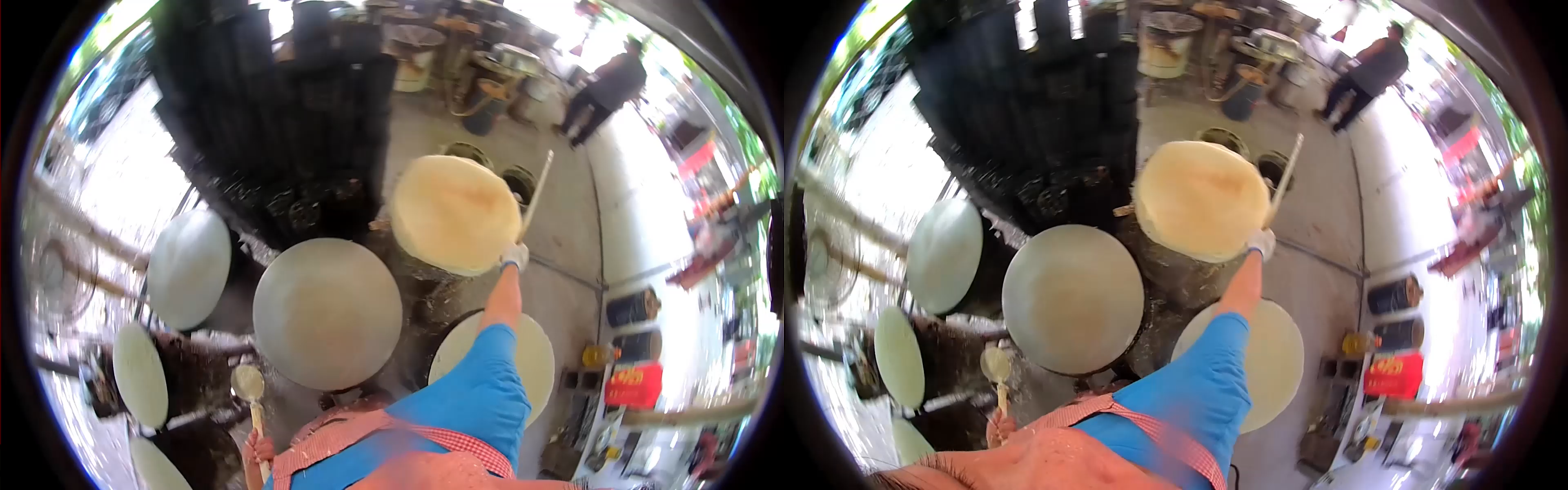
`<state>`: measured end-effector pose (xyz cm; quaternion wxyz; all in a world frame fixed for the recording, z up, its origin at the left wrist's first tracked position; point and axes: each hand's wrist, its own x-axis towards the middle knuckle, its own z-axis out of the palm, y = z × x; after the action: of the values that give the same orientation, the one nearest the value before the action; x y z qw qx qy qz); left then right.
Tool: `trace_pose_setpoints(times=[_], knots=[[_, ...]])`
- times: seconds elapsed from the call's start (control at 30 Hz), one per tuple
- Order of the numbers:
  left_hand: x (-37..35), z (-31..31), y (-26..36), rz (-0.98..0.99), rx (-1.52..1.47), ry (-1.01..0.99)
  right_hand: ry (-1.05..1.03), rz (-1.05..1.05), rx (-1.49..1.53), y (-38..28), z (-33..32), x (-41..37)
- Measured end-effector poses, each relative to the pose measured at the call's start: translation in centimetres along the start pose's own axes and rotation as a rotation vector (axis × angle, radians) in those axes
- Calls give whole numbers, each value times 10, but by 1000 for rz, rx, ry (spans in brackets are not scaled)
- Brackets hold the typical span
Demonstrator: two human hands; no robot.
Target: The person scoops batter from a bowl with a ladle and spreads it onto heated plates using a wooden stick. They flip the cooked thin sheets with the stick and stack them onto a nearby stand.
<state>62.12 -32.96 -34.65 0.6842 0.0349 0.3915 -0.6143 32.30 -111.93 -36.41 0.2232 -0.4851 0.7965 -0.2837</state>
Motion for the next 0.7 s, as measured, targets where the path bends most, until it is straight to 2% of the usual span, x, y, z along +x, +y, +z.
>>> trace_pose_setpoints(times=[0.1, 0.17, 0.23, 0.3, 0.33, 0.37, 0.43, 0.47, 0.53, 0.57, 0.6, 0.63, 0.67, 0.7], knots=[[-7, -4, -32, 197, 21, -21, 76, -301, -381, 0, -2, -16], [-8, -11, -56, 346, 90, -18, 115, -553, -191, -49, -6, -84], [-6, -11, -84, 515, 173, 8, 2, -808, 131, -96, -12, -180], [-8, -28, -103, 657, 107, 5, -288, -966, 345, -119, -30, -295], [-16, -42, -115, 728, 9, -29, -433, -1084, 374, -118, -17, -351], [-14, -75, -116, 714, -206, -197, -693, -1126, 350, -112, -12, -402], [-34, -108, -147, 701, -417, -404, -1149, -1173, 224, -89, -22, -486], [-44, -125, -168, 813, -453, -455, -1344, -1174, 132, -81, -26, -520], [-73, -146, -231, 1024, -524, -497, -1766, -1200, -44, -45, 18, -592], [-76, -174, -255, 1109, -564, -593, -2028, -1280, -96, -32, -6, -641], [-80, -202, -283, 1234, -587, -591, -2039, -1582, -250, -7, 11, -683], [-86, -230, -309, 1357, -614, -591, -1929, -1975, -244, 16, -23, -729], [-95, -249, -334, 1503, -529, -609, -1943, -2079, -366, 47, -17, -775], [-99, -281, -355, 1654, -442, -587, -2111, -2087, -295, 75, -53, -817]])
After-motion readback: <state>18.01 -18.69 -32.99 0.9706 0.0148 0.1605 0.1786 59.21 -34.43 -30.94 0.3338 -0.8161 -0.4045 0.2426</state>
